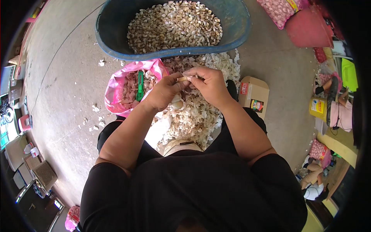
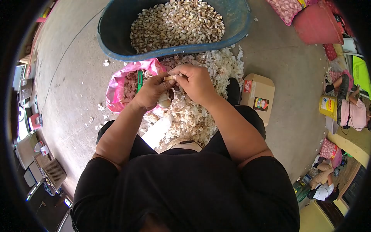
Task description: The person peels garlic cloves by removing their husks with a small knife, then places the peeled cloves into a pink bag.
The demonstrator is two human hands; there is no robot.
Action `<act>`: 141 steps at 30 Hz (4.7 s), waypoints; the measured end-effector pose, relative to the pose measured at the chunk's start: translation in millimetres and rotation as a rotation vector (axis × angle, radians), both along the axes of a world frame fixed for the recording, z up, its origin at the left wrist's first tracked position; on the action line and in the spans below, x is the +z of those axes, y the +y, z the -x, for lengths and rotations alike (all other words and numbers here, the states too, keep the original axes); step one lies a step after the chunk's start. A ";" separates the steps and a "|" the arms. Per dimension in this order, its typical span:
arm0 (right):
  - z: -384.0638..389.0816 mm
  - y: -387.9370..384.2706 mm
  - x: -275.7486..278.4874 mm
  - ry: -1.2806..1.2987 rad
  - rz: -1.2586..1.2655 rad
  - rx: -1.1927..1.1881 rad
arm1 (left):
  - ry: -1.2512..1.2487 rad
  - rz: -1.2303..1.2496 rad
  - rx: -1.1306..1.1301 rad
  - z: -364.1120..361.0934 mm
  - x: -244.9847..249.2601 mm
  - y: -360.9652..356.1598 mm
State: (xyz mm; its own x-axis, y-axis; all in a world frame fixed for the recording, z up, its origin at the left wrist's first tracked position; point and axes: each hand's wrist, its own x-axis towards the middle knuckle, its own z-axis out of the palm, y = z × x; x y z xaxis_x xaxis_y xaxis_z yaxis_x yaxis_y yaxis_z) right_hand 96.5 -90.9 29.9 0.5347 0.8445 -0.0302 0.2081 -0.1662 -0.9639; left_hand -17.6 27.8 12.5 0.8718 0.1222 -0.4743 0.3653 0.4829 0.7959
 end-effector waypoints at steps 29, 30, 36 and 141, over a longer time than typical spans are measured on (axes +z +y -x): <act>2.2 49.4 -6.5 0.778 0.165 -0.107 | -0.001 0.248 0.644 6.7 2.0 26.0; 10.5 49.3 -26.7 0.541 0.112 -0.053 | -0.020 0.131 0.614 6.2 8.9 25.3; 29.0 38.5 -19.4 0.158 -0.015 -0.088 | -0.188 -0.435 0.577 -9.7 -3.0 4.3; 23.4 15.8 -17.1 -0.046 0.067 -0.141 | -0.049 -0.184 0.344 -15.3 -4.4 -18.5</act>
